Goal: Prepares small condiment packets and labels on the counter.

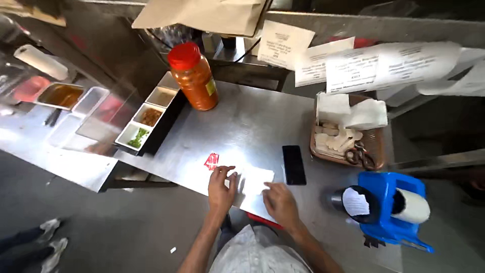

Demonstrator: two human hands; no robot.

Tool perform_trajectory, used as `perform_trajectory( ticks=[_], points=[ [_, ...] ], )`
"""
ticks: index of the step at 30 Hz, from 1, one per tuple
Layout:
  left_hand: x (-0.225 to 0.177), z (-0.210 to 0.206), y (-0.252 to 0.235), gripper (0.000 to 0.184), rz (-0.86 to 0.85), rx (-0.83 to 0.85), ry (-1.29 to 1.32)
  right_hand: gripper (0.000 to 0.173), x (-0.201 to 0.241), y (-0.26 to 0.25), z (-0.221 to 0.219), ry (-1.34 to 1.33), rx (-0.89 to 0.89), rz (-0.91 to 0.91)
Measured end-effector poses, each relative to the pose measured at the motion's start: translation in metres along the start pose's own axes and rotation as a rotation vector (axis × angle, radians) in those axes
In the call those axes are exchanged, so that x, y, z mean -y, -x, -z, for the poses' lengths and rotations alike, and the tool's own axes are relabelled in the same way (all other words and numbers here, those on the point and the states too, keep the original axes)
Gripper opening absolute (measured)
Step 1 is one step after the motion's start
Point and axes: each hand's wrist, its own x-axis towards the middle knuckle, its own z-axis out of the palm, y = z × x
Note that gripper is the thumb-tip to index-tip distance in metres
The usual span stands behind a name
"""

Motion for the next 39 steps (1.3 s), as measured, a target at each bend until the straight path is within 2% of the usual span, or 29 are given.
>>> perform_trajectory(
  ticks=[2,4,6,8,10,11,12,14,16,18,20,24,27,29,32,34,35,37,39],
  points=[
    [0.012,-0.022,0.02,0.034,-0.154,0.206,-0.203,0.026,0.001,0.022,-0.011,0.017,0.181,-0.029],
    [0.014,-0.052,0.037,0.044,-0.287,0.426,-0.341,0.031,-0.003,0.014,0.019,0.024,0.13,-0.071],
    [0.014,-0.062,0.046,0.049,-0.37,0.413,-0.369,0.028,-0.022,-0.018,0.071,0.037,-0.079,-0.119],
    [0.011,-0.059,0.048,0.05,-0.404,0.316,-0.354,0.025,-0.064,-0.06,0.13,0.16,-0.166,-0.223],
    [0.004,-0.048,0.05,0.045,-0.407,0.238,-0.3,0.036,-0.118,-0.098,0.172,0.342,-0.015,-0.387],
    [0.001,-0.042,0.05,0.04,-0.402,0.216,-0.274,0.044,-0.146,-0.112,0.18,0.394,0.09,-0.439],
    [-0.001,-0.035,0.051,0.036,-0.394,0.206,-0.25,0.045,-0.169,-0.121,0.184,0.422,0.207,-0.459],
    [-0.003,-0.022,0.05,0.031,-0.383,0.216,-0.196,0.029,-0.196,-0.13,0.189,0.451,0.315,-0.37],
    [-0.004,-0.013,0.048,0.029,-0.376,0.25,-0.128,0.012,-0.202,-0.131,0.2,0.452,0.264,-0.234],
    [-0.009,-0.008,0.05,0.029,-0.373,0.273,-0.099,0.008,-0.204,-0.124,0.208,0.335,0.145,-0.11],
    [-0.017,-0.002,0.047,0.03,-0.374,0.322,-0.093,0.009,-0.201,-0.12,0.208,0.251,0.023,-0.06],
    [-0.031,0.007,0.035,0.032,-0.322,0.427,-0.072,0.019,-0.183,-0.113,0.21,0.28,-0.049,-0.073],
    [-0.027,0.011,0.038,0.035,-0.213,0.496,-0.081,0.022,-0.123,-0.098,0.213,0.221,-0.171,-0.022],
    [-0.016,0.01,0.045,0.035,-0.118,0.49,-0.081,0.022,-0.068,-0.078,0.189,0.138,-0.267,0.084],
    [0.0,-0.004,0.053,0.034,-0.024,0.387,-0.035,0.02,-0.018,-0.025,0.094,-0.009,-0.174,0.161],
    [0.009,-0.02,0.053,0.035,-0.053,0.316,-0.055,0.023,-0.009,0.005,0.024,-0.022,-0.022,0.167],
    [0.012,-0.028,0.051,0.036,-0.083,0.332,-0.087,0.025,-0.008,0.016,0.004,0.018,0.064,0.139],
    [0.013,-0.041,0.045,0.037,-0.146,0.426,-0.162,0.036,-0.007,0.027,0.004,0.072,0.151,0.057],
    [0.01,-0.041,0.04,0.033,-0.184,0.501,-0.227,0.028,-0.012,0.031,0.039,0.152,-0.03,-0.047]
  ],
)
